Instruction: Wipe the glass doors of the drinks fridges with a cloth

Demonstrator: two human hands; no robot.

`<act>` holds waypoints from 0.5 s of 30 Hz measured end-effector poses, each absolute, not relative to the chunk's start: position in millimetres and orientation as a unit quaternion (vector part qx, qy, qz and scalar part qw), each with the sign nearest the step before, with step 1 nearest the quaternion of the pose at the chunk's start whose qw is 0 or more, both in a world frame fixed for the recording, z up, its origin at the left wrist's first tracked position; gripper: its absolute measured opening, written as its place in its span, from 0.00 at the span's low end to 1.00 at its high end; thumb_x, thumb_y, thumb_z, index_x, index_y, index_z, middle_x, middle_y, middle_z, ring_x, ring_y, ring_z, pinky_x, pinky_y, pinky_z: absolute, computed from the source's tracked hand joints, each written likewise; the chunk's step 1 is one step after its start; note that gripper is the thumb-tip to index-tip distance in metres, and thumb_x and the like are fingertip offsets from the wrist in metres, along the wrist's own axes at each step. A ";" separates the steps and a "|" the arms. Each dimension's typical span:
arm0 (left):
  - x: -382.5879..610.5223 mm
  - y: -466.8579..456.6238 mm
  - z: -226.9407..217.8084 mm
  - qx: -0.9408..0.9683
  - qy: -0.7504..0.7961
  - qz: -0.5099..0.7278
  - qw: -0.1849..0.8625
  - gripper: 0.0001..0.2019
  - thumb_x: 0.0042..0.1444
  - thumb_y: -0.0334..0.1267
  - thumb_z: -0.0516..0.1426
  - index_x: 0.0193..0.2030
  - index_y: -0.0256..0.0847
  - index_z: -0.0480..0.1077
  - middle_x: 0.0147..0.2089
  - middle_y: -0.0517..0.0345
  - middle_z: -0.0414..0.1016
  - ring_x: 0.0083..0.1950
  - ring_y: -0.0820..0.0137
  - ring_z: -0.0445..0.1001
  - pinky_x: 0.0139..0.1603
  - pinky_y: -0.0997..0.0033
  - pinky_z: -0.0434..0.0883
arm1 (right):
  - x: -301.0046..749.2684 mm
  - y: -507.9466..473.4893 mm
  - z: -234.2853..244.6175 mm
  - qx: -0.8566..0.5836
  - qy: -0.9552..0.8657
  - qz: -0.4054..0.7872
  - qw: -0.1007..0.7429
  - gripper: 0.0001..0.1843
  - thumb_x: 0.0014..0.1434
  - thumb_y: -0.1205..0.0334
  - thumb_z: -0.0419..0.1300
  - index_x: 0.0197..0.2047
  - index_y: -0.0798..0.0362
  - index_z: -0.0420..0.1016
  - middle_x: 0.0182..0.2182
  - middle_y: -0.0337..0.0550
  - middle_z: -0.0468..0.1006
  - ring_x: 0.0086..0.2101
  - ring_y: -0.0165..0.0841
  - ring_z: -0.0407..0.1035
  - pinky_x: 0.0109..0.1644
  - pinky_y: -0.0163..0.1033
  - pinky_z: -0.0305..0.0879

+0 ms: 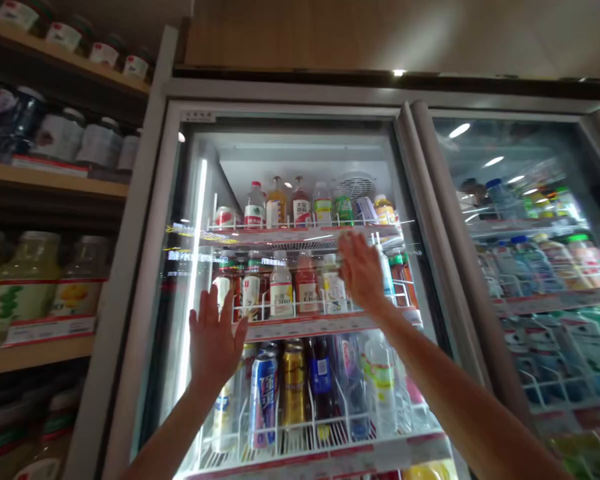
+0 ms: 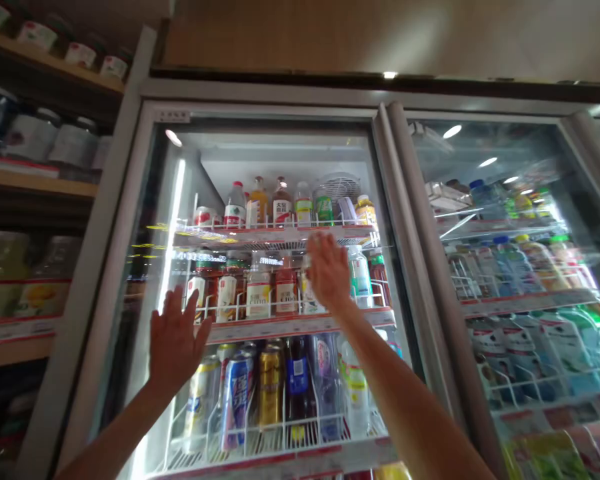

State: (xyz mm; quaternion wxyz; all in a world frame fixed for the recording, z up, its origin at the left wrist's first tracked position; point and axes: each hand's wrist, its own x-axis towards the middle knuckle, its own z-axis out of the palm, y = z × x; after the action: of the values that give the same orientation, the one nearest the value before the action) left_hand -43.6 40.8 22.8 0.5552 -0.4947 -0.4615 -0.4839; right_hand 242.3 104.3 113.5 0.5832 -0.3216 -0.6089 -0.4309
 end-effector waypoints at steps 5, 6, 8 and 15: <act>-43.9 45.0 20.2 -0.483 -0.452 -0.483 0.574 0.30 0.64 0.43 0.45 0.70 0.41 0.40 0.71 0.44 0.41 0.72 0.56 0.41 0.67 0.47 0.49 | 233.8 104.0 148.9 -0.415 -0.532 -0.344 0.653 0.28 0.61 0.64 0.45 0.64 0.58 0.57 0.65 0.53 0.53 0.65 0.47 0.44 0.63 0.58 0.50; -43.5 45.5 20.1 -0.483 -0.453 -0.483 0.573 0.30 0.63 0.43 0.45 0.70 0.42 0.40 0.71 0.44 0.41 0.72 0.57 0.41 0.67 0.47 0.49 | 215.2 98.6 146.5 -0.386 -0.573 -0.367 0.623 0.28 0.61 0.64 0.45 0.65 0.57 0.56 0.66 0.51 0.52 0.65 0.45 0.44 0.64 0.57 0.49; -43.4 45.3 20.4 -0.483 -0.458 -0.483 0.569 0.30 0.63 0.43 0.45 0.70 0.42 0.39 0.71 0.45 0.41 0.72 0.56 0.41 0.67 0.46 0.48 | 176.9 86.9 135.3 -0.294 -0.667 -0.422 0.539 0.29 0.60 0.65 0.47 0.65 0.53 0.56 0.66 0.45 0.52 0.65 0.41 0.44 0.66 0.53 0.48; -71.5 26.3 13.2 -0.521 -0.445 -0.405 0.606 0.30 0.63 0.43 0.46 0.69 0.43 0.42 0.70 0.48 0.49 0.70 0.60 0.47 0.66 0.52 0.54 | 165.1 84.1 160.2 -0.306 -0.629 -0.398 0.593 0.27 0.61 0.65 0.46 0.64 0.54 0.58 0.65 0.48 0.56 0.64 0.43 0.47 0.65 0.55 0.47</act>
State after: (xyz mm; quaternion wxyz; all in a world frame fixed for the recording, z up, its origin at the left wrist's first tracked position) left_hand -71.5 26.3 13.2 0.6055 -0.5210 -0.4449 -0.4049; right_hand 165.1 84.1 160.2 0.5934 -0.3064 -0.6286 -0.3985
